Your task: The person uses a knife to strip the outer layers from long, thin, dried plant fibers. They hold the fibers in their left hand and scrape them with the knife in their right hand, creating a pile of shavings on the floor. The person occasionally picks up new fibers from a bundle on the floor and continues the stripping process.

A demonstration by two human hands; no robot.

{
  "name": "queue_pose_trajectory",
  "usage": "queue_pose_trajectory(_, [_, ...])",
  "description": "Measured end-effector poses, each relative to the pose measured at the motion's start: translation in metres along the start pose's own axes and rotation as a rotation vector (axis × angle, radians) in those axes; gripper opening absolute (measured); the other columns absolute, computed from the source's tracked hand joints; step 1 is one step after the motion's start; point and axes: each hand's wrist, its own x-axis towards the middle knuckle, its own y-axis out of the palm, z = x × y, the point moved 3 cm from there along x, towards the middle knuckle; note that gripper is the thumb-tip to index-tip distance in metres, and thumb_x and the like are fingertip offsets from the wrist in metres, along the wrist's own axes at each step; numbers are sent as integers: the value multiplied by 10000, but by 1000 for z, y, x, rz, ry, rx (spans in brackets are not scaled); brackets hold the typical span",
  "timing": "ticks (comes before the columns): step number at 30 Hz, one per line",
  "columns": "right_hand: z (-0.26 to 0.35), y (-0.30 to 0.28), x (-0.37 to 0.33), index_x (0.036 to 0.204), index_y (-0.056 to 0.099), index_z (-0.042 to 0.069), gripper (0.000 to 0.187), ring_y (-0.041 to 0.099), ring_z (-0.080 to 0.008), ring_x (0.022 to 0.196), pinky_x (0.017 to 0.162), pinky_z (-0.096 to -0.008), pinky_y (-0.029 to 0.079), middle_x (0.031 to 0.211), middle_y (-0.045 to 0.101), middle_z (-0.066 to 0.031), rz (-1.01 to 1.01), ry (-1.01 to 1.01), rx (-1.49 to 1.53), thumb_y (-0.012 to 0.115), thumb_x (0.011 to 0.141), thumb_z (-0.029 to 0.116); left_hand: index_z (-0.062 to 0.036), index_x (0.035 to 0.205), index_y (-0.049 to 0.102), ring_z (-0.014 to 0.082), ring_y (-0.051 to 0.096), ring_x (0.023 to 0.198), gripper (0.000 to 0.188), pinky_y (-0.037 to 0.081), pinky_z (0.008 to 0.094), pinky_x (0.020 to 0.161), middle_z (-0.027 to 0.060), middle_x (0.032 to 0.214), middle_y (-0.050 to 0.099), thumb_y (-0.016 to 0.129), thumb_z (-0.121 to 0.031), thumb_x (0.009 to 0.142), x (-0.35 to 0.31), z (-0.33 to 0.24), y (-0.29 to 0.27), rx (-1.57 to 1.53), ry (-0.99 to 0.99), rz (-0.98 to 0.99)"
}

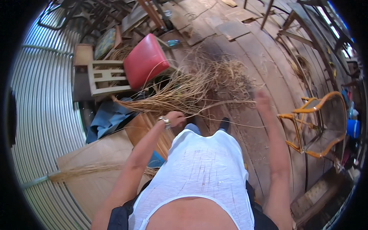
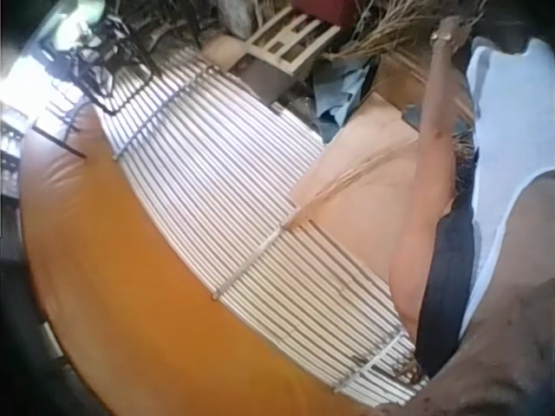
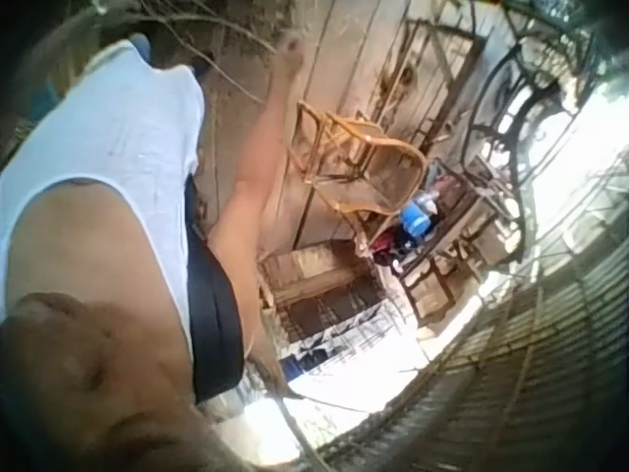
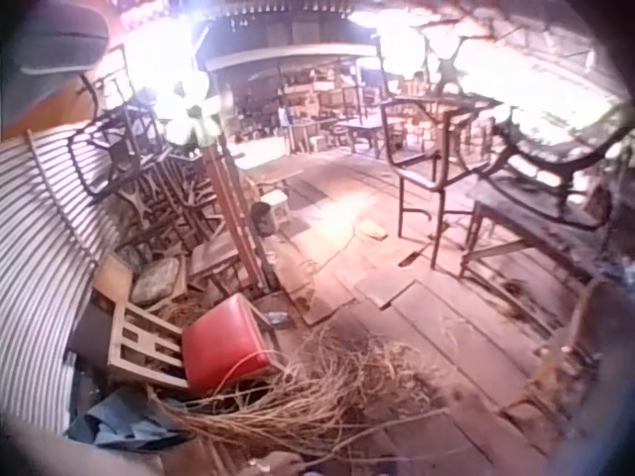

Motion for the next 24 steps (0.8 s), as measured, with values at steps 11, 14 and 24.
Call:
queue_pose_trajectory(11, [113, 28, -67, 849, 577, 35, 300, 566, -155, 528, 533, -333, 449, 596, 533, -81, 145, 5, 149, 544, 931, 322, -68, 938, 682, 81, 588, 656, 212, 458, 251, 598, -9, 745, 690, 589, -259, 937, -14, -39, -17, -300, 224, 81])
queue_pose_trajectory(14, [80, -5, -65, 874, 602, 39, 297, 554, -131, 495, 477, -303, 436, 589, 538, -61, 200, 211, 182, 541, 936, 323, -76, 918, 683, 62, 562, 623, 204, 442, 234, 562, -13, 748, 694, 594, -259, 934, -31, 1, -20, -299, 56, 114])
queue_pose_trajectory(24, [30, -42, -65, 831, 578, 18, 305, 549, -144, 467, 439, -315, 423, 588, 562, -83, -33, 299, 165, 538, 943, 299, -38, 933, 692, 116, 652, 706, 234, 521, 268, 638, 31, 785, 716, 603, -250, 892, -16, 54, -15, -26, -177, 149])
